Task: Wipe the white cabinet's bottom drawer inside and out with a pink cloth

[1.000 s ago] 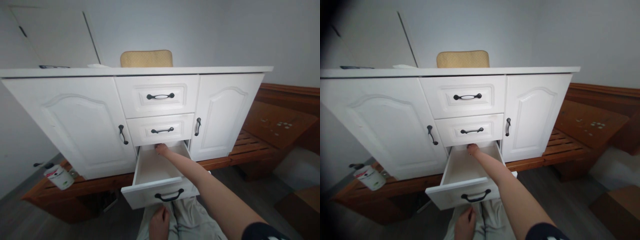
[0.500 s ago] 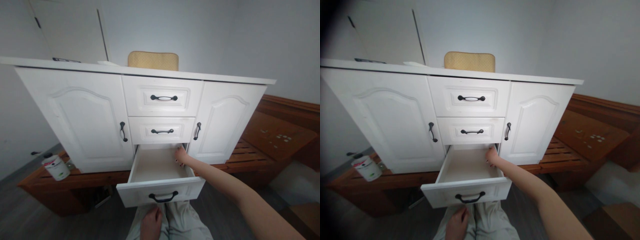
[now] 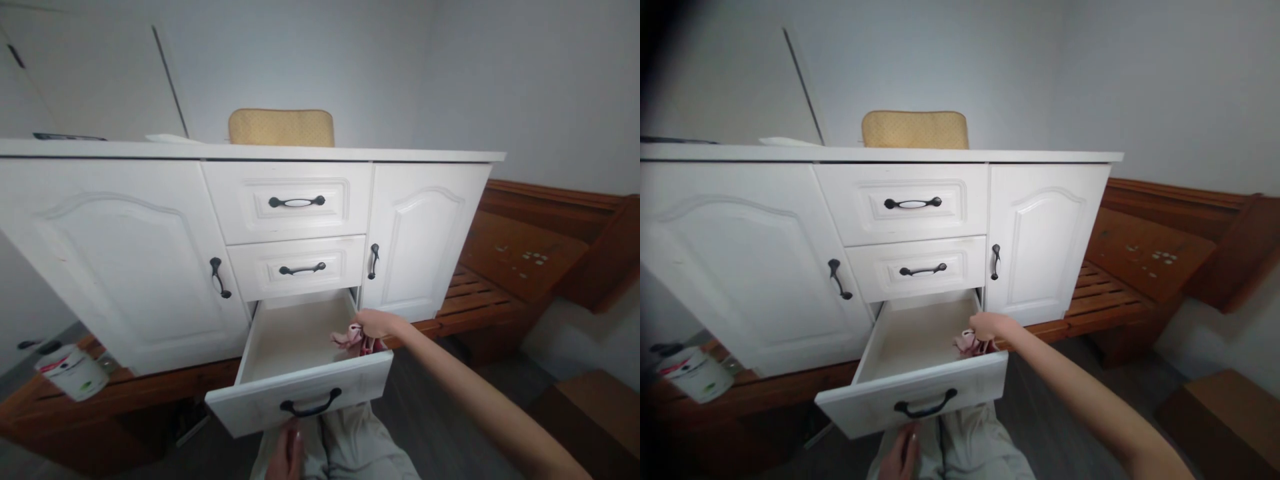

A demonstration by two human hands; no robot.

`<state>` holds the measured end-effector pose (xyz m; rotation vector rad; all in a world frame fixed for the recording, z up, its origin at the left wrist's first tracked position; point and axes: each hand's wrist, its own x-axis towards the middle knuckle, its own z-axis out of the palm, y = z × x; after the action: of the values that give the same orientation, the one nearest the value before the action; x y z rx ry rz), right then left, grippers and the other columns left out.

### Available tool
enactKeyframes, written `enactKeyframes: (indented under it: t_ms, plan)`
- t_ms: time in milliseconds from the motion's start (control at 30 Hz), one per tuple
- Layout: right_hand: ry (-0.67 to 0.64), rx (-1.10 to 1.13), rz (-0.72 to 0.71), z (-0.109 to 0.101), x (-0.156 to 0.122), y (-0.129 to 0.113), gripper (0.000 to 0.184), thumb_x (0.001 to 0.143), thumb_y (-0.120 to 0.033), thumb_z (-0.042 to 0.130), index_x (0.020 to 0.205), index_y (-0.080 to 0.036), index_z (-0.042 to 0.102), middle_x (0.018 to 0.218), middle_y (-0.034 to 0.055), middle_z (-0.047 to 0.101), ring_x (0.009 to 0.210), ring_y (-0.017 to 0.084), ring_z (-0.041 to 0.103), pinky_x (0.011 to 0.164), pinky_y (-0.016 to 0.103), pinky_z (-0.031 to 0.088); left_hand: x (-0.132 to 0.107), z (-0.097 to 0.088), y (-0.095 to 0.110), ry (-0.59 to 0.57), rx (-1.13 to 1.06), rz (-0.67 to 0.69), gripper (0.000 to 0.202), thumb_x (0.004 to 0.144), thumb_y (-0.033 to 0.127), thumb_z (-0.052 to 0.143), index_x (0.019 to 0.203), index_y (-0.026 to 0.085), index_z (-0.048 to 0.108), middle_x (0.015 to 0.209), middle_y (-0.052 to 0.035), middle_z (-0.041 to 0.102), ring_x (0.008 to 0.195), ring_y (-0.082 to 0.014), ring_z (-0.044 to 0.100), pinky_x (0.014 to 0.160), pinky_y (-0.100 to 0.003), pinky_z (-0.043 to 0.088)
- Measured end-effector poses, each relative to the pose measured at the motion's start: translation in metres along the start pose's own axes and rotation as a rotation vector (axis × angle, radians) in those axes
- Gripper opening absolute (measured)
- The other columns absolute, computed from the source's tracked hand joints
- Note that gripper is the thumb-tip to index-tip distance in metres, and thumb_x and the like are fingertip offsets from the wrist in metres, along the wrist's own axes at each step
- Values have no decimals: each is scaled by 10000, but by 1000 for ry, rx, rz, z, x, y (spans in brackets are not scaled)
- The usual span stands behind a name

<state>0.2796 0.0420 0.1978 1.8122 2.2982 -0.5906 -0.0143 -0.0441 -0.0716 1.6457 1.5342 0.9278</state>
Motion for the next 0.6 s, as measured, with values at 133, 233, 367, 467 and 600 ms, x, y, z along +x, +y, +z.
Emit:
enactKeyframes:
  t_ms: [133, 233, 367, 467, 600]
  plan:
    - [362, 483, -42, 10, -60, 41, 461, 792, -117, 374, 1139, -148, 676, 1068, 115, 776, 1041, 230, 710, 896, 344, 551, -9, -11, 19, 207, -292, -43, 648, 794, 688, 512, 1198, 186, 571, 1037, -105, 745, 968, -272, 710, 842, -386, 566]
    - [788, 1092, 126, 74, -104, 72, 430, 792, -364, 540, 1123, -124, 671, 1009, 169, 777, 1093, 329, 697, 978, 497, 551, -5, -22, 40, 248, -334, -26, 705, 704, 742, 611, 1157, 202, 629, 1006, -73, 738, 915, -249, 695, 813, -345, 559]
    - [1103, 1350, 460, 172, -134, 104, 702, 650, -603, 608, 1296, -329, 595, 1287, 137, 695, 1238, 399, 615, 962, 611, 561, 19, -35, 58, -36, -206, 64, 488, 733, 713, 612, 910, 286, 768, 928, -13, 789, 876, -226, 709, 823, -292, 549]
    - [935, 1224, 507, 202, -125, 113, 695, 524, -704, 628, 1194, -524, 619, 1319, 70, 676, 1230, 459, 593, 702, 702, 580, 35, -41, 59, -102, -144, 90, 457, 701, 749, 615, 805, 341, 794, 831, 25, 802, 767, -212, 707, 775, -281, 557]
    - [766, 1139, 449, 205, -101, 97, 712, 609, -790, 632, 1238, -458, 593, 1359, 98, 631, 1283, 371, 579, 741, 542, 625, 44, -42, 61, -113, -27, 100, 430, 645, 770, 646, 737, 375, 789, 676, 33, 761, 628, -200, 661, 688, -300, 535]
